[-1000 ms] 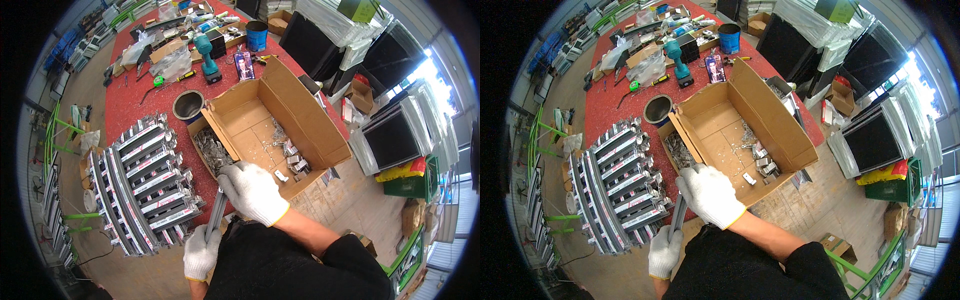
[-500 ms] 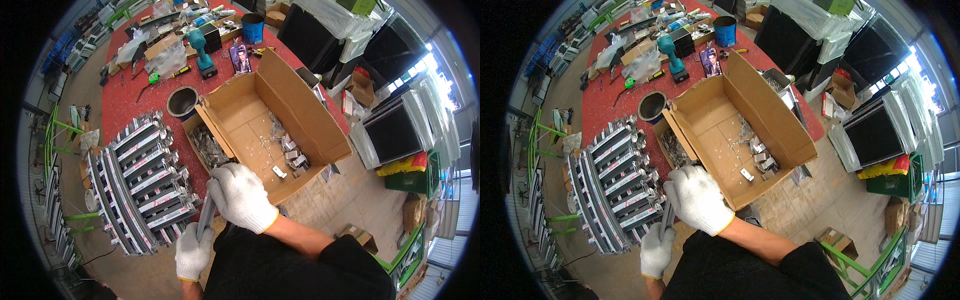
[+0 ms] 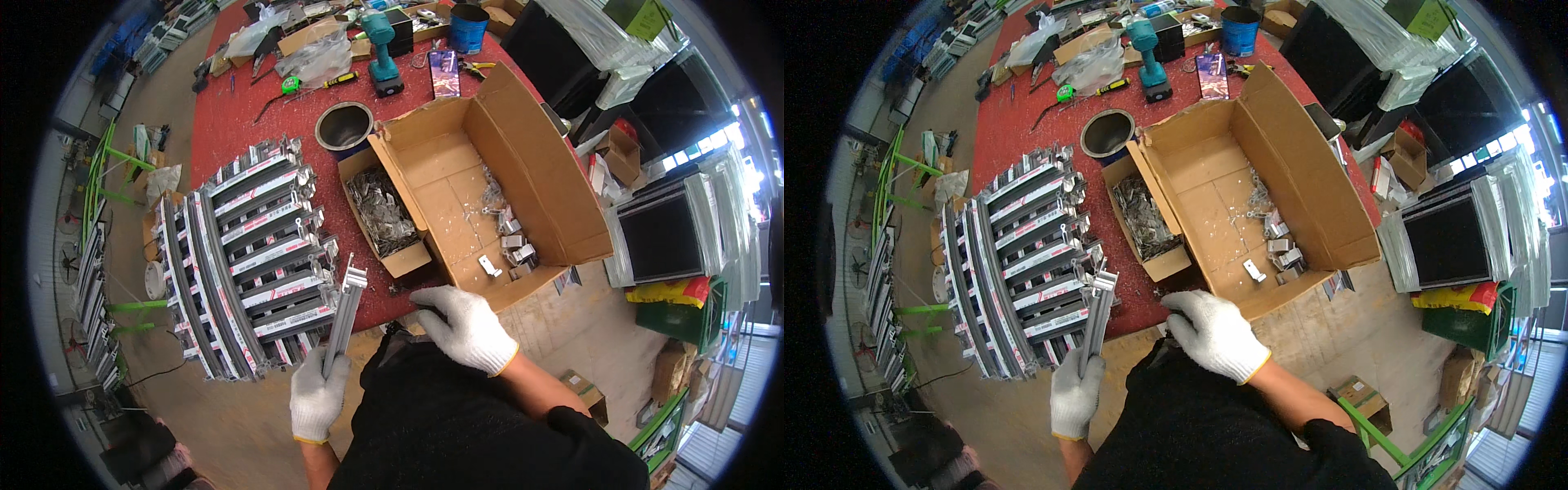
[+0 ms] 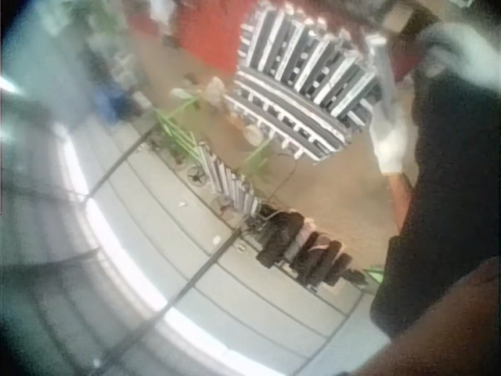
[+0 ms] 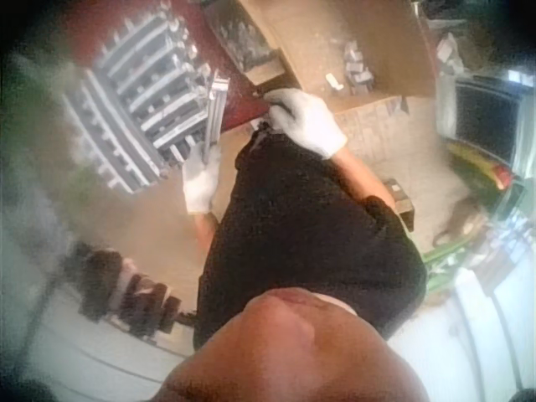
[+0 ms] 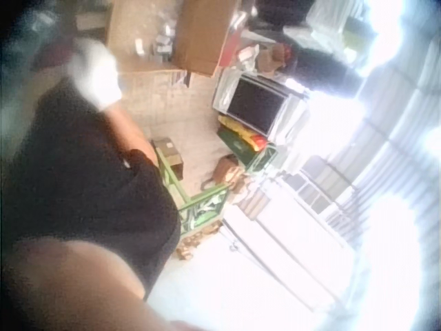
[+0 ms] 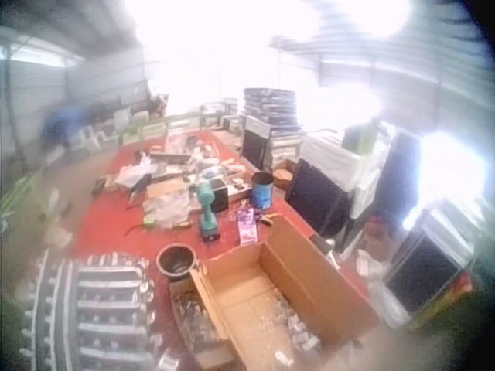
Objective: The person repeatedly picks small metal brackets from a cardboard box and attaches them to long aluminum extrusion profiles. They slide the brackets into place along the profiles and stack the completed units on the table. The process is repeated for multiple profiles throughout the clip.
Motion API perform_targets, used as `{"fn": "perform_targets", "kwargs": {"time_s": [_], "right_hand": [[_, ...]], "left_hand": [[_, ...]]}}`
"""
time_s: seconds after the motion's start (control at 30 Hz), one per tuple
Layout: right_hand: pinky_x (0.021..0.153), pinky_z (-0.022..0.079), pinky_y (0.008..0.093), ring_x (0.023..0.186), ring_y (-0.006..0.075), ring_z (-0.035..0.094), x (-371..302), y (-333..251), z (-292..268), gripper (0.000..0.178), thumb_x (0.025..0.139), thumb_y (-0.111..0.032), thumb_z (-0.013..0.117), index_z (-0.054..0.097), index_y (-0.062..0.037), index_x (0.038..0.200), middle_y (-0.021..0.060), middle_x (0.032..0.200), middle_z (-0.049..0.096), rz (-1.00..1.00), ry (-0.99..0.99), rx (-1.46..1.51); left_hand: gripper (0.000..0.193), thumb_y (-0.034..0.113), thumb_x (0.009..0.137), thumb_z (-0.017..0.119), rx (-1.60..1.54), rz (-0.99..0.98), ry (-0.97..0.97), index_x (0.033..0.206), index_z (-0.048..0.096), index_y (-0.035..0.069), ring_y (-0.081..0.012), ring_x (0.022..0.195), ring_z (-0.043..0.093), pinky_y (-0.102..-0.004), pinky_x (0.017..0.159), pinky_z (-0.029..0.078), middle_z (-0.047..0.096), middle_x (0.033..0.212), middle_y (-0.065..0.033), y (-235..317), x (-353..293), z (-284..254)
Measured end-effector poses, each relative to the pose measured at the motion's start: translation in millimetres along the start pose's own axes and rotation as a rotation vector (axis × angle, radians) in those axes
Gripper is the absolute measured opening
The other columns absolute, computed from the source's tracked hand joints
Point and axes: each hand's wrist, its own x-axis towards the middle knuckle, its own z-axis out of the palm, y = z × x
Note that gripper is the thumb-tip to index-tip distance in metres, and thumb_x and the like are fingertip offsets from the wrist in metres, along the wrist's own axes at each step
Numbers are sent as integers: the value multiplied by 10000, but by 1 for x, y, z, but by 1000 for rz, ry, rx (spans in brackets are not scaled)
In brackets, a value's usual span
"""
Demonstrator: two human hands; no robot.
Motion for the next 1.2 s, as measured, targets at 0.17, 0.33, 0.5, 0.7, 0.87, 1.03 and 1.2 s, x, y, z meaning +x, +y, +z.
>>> {"fn": "perform_targets", "kwargs": {"time_s": [0.17,0.33,0.5,0.7,0.87,1.03,1.2], "right_hand": [[943,627,518,1051,463,770,19,14,27,301,1018,-145,723,768,-20,1288,260,1115,789,-62,78,-167],[884,630,574,981,496,764,66,28,71,270,1015,-97,653,736,-7,1256,315,1049,756,22,112,-461],[909,638,591,992,533,770,118,39,75,259,970,-16,597,725,20,1192,340,1008,758,77,143,-581],[968,619,596,1089,528,766,181,45,84,244,988,-83,647,794,-2,1165,342,1099,784,172,164,-556],[995,620,582,1141,500,770,216,59,93,274,1020,-252,723,829,-52,1175,301,1192,796,320,192,-497],[909,655,568,1015,507,800,248,79,112,301,996,-272,724,869,-9,1005,312,1079,808,310,225,-520],[875,660,581,997,492,809,253,80,118,241,996,-185,676,864,-34,989,304,1055,813,213,280,-536]], "left_hand": [[497,423,1050,737,-44,8,47,1251,733,-31,-438,902,760,-497,838,578,766,967,-260,-17,-1,-1],[494,403,1052,736,-92,25,43,1277,731,-37,-425,901,764,-483,836,581,778,985,-255,-25,-5,-5],[473,371,1046,752,-172,-27,54,1283,732,-38,-404,897,770,-475,829,583,782,989,-256,-28,-10,-8],[486,398,1044,762,-200,15,77,1257,730,-38,-402,891,774,-474,823,580,777,979,-258,-36,-11,-6],[503,423,1041,760,-238,36,88,1250,732,-34,-420,893,773,-478,820,581,773,978,-266,-42,-10,-7],[463,382,1035,768,-213,0,81,1238,740,-33,-392,870,769,-471,811,581,769,966,-258,-46,-7,-6],[430,353,1031,765,-237,-21,93,1223,744,-31,-387,843,761,-468,795,580,762,933,-237,-47,-5,-3]]}}
